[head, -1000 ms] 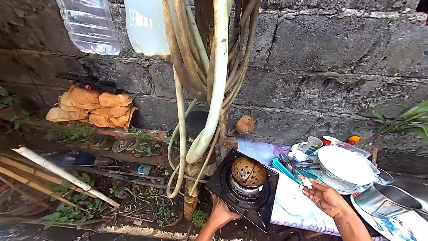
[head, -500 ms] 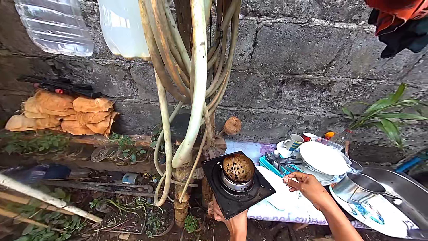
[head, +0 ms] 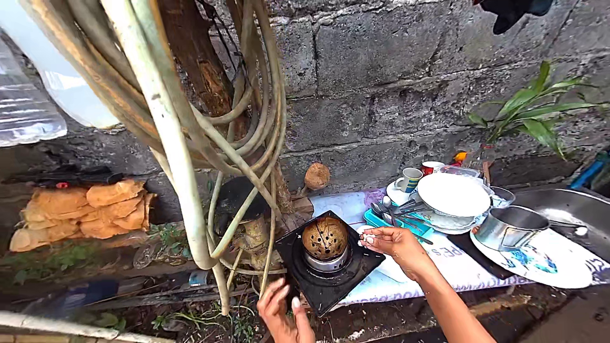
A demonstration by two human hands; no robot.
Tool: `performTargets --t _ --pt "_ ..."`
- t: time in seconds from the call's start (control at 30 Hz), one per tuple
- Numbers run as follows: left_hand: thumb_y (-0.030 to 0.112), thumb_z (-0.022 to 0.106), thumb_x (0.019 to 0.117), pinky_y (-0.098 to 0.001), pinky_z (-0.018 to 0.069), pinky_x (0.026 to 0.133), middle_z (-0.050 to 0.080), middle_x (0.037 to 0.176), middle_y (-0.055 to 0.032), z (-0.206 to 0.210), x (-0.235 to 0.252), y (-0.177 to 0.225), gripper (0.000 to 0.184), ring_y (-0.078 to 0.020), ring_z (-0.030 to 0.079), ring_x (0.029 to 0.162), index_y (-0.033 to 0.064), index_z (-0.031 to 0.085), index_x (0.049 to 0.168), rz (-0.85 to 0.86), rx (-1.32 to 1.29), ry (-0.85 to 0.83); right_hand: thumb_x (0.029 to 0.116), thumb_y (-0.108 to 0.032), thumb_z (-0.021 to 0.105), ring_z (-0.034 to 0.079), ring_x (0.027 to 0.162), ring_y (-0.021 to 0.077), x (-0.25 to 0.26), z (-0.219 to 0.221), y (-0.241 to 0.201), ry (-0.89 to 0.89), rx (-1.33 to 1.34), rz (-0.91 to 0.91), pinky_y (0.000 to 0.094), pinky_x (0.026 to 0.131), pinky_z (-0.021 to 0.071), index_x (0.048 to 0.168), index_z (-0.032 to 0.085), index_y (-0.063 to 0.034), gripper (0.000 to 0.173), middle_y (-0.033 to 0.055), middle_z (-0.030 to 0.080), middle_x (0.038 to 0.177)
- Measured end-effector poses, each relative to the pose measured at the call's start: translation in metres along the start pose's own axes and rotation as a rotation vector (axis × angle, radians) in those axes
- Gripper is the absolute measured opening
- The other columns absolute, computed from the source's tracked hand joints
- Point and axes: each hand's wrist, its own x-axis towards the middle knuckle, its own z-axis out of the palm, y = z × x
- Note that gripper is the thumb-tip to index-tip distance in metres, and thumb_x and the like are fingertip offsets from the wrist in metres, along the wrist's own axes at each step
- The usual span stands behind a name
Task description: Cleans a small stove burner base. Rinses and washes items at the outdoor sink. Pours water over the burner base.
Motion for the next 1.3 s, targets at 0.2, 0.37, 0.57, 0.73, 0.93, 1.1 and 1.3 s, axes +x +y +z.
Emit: performTargets --t 0.2,0.37,0.57,0.73,0.93,1.1,1.3 --pt "0.027 0.038 0.1071 -0.0495 0.0389 0.115 0.049 0.154 -0.0120 0.063 0.132 0.017 0.042 -0.0294 0.047 0.141 0.0130 0.064 0.138 -0.017 0.291 -0.857 0.1038 0.001 0.048 0.071 0.108 0.0143 -0.001 0.026 0.013 0.067 -0.029 -0.049 0.0305 0.097 0.0587 0.128 0.065 0.0025 0.030 0.0136 0.070 0.124" --pt "0.036 0.030 0.1114 -0.0528 0.0255 0.123 0.035 0.164 -0.0140 0.105 0.148 0.000 0.050 -0.0319 0.029 0.153 0.0145 0.050 0.152 -0.080 0.468 -1.201 0.0996 -0.008 0.062 0.073 0.101 0.0108 -0.001 0.051 0.020 0.245 -0.208 -0.118 0.0295 0.094 0.0587 0.116 0.074 -0.0035 0.020 0.0086 0.075 0.112" --pt "0.035 0.029 0.1119 -0.0519 0.0236 0.125 0.037 0.163 -0.0141 0.108 0.137 -0.007 0.051 -0.0303 0.032 0.153 0.0138 0.048 0.154 -0.103 0.514 -1.276 0.1005 -0.009 0.057 0.072 0.106 0.0205 -0.009 0.072 0.024 0.331 -0.400 -0.167 0.0397 0.099 0.0544 0.115 0.076 -0.0053 0.024 0.0108 0.076 0.112" --pt "0.033 0.028 0.1119 -0.0518 0.0219 0.125 0.039 0.162 -0.0117 0.108 0.127 -0.007 0.050 -0.0289 0.032 0.153 0.0151 0.046 0.155 -0.064 0.555 -1.238 0.1091 -0.010 0.037 0.057 0.134 0.0214 -0.023 0.064 0.016 0.174 -0.308 -0.078 0.0384 0.116 0.0408 0.145 0.056 -0.0034 0.041 0.0132 0.062 0.143" --pt "0.030 0.030 0.1112 -0.0505 0.0227 0.125 0.042 0.161 -0.0099 0.107 0.122 -0.010 0.049 -0.0267 0.034 0.152 0.0149 0.049 0.153 -0.037 0.548 -1.187 0.1039 0.000 0.029 0.024 0.157 0.0220 -0.023 0.065 0.013 -0.023 -0.411 -0.007 0.0477 0.129 0.0044 0.163 0.014 -0.0008 0.061 0.0150 0.027 0.168" --pt "0.029 0.030 0.1108 -0.0502 0.0222 0.126 0.042 0.161 -0.0078 0.109 0.118 -0.010 0.048 -0.0259 0.034 0.152 0.0149 0.049 0.153 -0.024 0.569 -1.162 0.0973 0.008 0.038 0.004 0.160 0.0285 -0.034 0.081 0.002 -0.125 -0.420 -0.003 0.0478 0.129 -0.0044 0.160 -0.001 0.0069 0.074 0.0231 0.002 0.171" --pt "0.028 0.031 0.1101 -0.0506 0.0238 0.125 0.044 0.160 -0.0082 0.108 0.117 -0.012 0.048 -0.0264 0.036 0.151 0.0148 0.051 0.152 0.000 0.551 -1.136 0.0986 0.006 0.038 0.003 0.160 0.0284 -0.038 0.077 0.001 -0.085 -0.328 0.026 0.0491 0.129 -0.0067 0.160 -0.005 0.0059 0.075 0.0228 0.001 0.171"
